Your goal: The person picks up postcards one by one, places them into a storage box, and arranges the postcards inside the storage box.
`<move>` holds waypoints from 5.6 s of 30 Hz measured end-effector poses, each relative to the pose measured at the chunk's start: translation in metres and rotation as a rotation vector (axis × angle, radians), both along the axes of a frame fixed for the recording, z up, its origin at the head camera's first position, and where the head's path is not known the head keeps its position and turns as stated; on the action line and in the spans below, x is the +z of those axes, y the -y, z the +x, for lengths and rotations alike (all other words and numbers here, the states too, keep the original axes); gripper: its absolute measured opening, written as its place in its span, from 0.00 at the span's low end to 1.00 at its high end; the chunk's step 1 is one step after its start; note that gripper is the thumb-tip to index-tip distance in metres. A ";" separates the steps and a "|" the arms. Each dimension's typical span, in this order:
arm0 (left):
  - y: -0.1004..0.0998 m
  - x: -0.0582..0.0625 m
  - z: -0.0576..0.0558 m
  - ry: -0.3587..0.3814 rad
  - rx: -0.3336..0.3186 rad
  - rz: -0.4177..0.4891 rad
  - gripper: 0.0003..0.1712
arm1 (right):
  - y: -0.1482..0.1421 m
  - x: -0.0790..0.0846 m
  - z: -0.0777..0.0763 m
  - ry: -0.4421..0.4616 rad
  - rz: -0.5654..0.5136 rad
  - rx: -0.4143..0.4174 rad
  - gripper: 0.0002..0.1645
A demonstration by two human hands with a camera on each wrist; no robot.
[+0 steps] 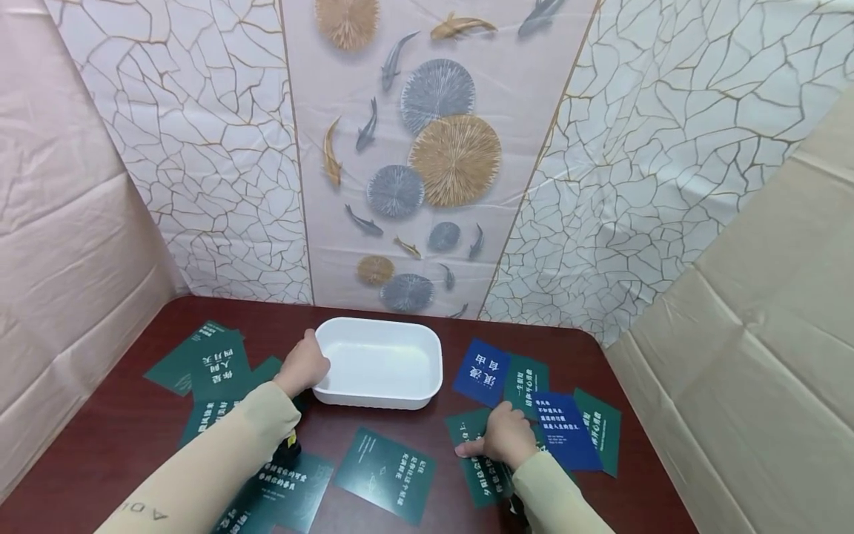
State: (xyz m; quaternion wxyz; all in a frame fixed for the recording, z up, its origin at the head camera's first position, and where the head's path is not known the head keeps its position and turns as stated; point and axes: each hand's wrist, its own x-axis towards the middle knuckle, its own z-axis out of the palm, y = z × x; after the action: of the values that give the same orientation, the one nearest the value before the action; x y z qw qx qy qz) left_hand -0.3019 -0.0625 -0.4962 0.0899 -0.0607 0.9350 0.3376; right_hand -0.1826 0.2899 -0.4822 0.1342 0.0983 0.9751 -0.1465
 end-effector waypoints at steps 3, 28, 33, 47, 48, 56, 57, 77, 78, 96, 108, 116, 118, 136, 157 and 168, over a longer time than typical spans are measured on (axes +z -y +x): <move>-0.002 0.002 -0.001 0.003 0.007 -0.011 0.43 | -0.002 0.000 -0.003 0.012 -0.001 -0.012 0.75; -0.002 0.005 0.002 -0.009 0.006 -0.038 0.42 | -0.003 0.024 -0.011 -0.073 -0.432 0.124 0.14; -0.003 0.005 0.003 -0.014 0.006 -0.029 0.42 | -0.007 0.029 -0.014 -0.100 -0.505 0.094 0.07; -0.001 0.009 0.004 -0.006 0.017 -0.033 0.43 | -0.020 0.071 -0.044 -0.248 -0.435 0.057 0.13; 0.000 0.008 0.004 -0.007 0.018 -0.033 0.43 | -0.020 0.074 -0.048 -0.259 -0.430 0.062 0.14; -0.001 0.004 0.004 -0.018 0.013 -0.029 0.42 | 0.000 0.092 -0.072 -0.351 -0.392 0.094 0.14; -0.001 0.004 0.003 -0.021 0.013 -0.029 0.42 | 0.004 0.093 -0.074 -0.367 -0.387 0.092 0.14; -0.005 0.003 0.001 -0.004 0.031 -0.052 0.42 | 0.091 0.080 -0.111 -0.430 -0.486 0.141 0.10; -0.005 0.003 0.001 -0.004 0.034 -0.056 0.42 | 0.094 0.077 -0.113 -0.420 -0.476 0.150 0.09; -0.005 0.004 0.001 -0.003 0.048 -0.048 0.40 | 0.132 0.051 -0.126 -0.219 -0.345 0.333 0.04; -0.004 -0.001 0.002 -0.009 0.043 -0.045 0.40 | 0.135 0.044 -0.122 -0.166 -0.277 0.380 0.05; -0.006 -0.002 0.001 -0.009 0.038 -0.041 0.41 | 0.134 0.044 -0.121 -0.148 -0.192 0.424 0.04; -0.006 -0.001 0.001 -0.007 0.045 -0.038 0.42 | 0.135 0.042 -0.121 -0.136 -0.170 0.451 0.06; -0.005 0.000 0.002 -0.004 0.042 -0.051 0.43 | 0.146 0.022 -0.114 -0.114 -0.080 0.480 0.27; -0.003 0.005 -0.001 -0.007 0.038 -0.050 0.44 | 0.145 0.008 -0.119 -0.062 -0.016 0.505 0.35; -0.005 0.007 0.002 -0.002 0.042 -0.036 0.45 | 0.144 0.009 -0.119 -0.035 -0.023 0.511 0.34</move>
State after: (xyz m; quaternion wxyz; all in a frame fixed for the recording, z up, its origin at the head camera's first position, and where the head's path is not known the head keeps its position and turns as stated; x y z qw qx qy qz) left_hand -0.3003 -0.0577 -0.4889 0.0805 -0.0817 0.9396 0.3224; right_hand -0.3018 0.1462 -0.4731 0.1514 -0.1552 0.9687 -0.1206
